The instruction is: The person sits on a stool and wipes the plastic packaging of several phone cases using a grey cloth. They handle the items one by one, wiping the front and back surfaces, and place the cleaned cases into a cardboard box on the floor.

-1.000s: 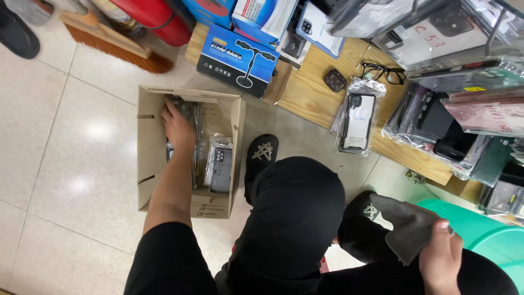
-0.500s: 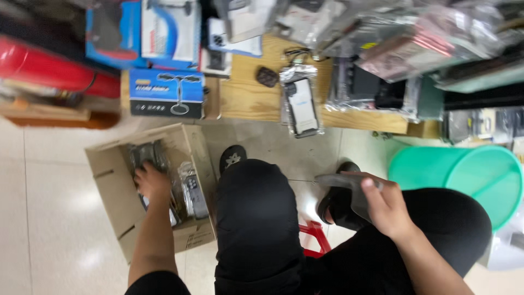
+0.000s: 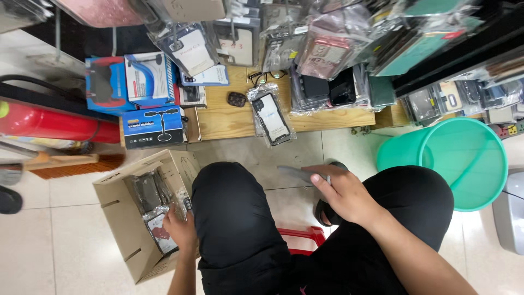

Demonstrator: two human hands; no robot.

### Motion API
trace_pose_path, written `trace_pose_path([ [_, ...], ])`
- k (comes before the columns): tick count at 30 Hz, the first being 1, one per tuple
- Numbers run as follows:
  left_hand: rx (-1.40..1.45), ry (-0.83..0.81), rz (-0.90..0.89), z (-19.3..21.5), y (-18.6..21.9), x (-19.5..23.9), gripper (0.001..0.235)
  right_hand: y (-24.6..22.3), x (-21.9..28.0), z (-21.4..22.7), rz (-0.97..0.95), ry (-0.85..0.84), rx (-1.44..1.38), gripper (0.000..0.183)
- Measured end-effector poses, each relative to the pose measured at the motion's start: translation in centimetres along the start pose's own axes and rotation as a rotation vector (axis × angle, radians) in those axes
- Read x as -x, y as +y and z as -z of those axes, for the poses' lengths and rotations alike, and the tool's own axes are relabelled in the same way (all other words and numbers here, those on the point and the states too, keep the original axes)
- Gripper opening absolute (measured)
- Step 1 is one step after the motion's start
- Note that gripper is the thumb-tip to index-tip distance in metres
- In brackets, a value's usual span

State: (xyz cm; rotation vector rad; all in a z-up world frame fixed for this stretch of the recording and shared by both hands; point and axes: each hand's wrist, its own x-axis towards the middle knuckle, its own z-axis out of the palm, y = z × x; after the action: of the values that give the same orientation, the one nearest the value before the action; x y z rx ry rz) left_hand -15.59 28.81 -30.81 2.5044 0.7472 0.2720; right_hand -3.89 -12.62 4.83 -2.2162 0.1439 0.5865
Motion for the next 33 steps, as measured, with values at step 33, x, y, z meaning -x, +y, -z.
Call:
trace_pose_path([
  [33, -0.050, -0.648, -0.039, -10.9, 40.3, -8.6, 0.054, 19.9, 2.4, 3.5, 0.128, 0.745, -0.633, 0.043],
])
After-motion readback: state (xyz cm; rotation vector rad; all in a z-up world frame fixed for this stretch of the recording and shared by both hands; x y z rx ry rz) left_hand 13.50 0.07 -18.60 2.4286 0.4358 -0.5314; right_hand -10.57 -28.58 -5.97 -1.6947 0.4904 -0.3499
